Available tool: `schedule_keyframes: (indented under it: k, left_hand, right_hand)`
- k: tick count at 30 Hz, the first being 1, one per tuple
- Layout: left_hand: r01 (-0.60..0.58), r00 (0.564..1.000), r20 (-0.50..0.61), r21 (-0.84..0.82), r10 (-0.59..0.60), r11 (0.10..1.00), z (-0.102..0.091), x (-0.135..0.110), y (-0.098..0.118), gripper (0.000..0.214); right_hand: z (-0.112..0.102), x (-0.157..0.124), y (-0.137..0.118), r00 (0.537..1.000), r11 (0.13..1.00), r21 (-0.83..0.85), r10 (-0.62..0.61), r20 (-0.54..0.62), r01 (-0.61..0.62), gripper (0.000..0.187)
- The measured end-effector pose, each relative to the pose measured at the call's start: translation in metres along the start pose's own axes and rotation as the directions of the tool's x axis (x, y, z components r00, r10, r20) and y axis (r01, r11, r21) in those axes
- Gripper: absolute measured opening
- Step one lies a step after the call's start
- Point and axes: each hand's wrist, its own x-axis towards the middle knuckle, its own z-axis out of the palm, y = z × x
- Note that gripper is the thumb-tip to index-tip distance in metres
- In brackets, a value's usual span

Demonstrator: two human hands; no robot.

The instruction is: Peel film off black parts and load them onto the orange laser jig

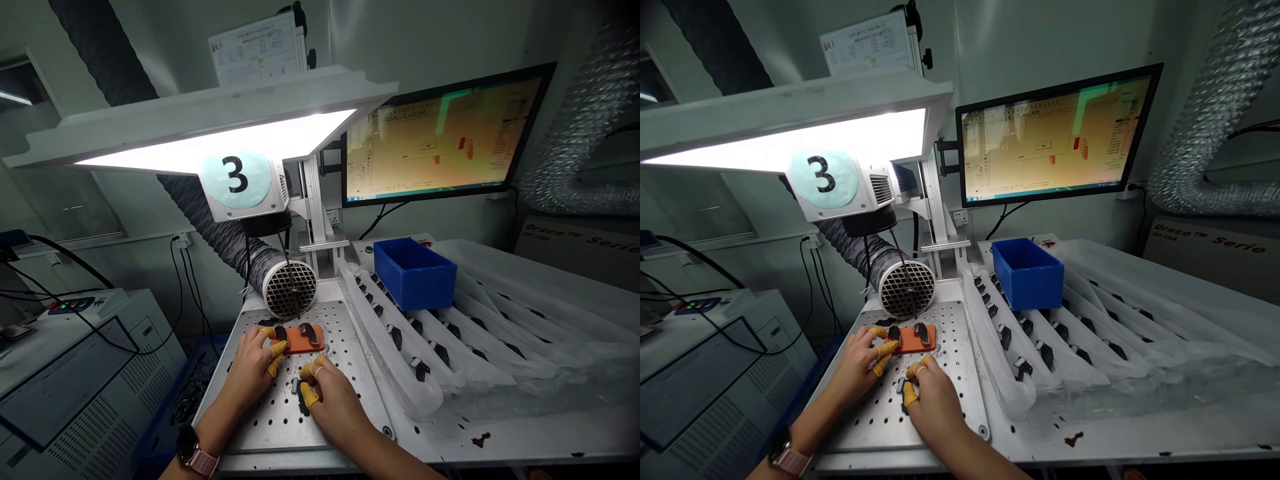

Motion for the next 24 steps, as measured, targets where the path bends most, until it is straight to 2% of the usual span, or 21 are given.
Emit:
schedule_keyframes:
  k: [3, 11, 18, 24]
  left_hand:
    - [0.029, 0.998, 0.055, -0.004, -0.029, 1.000, 0.001, -0.001, 0.004, 0.029]
    - [0.065, 0.993, 0.099, 0.000, -0.064, 0.998, 0.001, -0.003, 0.010, 0.036]
    - [0.207, 0.977, 0.056, -0.039, -0.205, 0.978, 0.002, 0.004, 0.026, 0.030]
    - [0.277, 0.961, 0.029, -0.134, -0.276, 0.951, 0.008, 0.006, 0.023, 0.032]
  right_hand:
    - [-0.001, 0.000, -0.001, 1.000, 1.000, 0.004, -0.002, -0.004, 0.002, 0.019]
    - [0.001, 0.000, 0.000, 1.000, 1.000, -0.011, -0.009, -0.010, 0.009, 0.019]
    - [0.003, 0.000, 0.003, 0.999, 0.999, -0.003, -0.033, -0.032, 0.033, 0.019]
    - [0.004, -0.001, 0.004, 0.999, 1.000, -0.009, -0.028, -0.033, 0.028, 0.018]
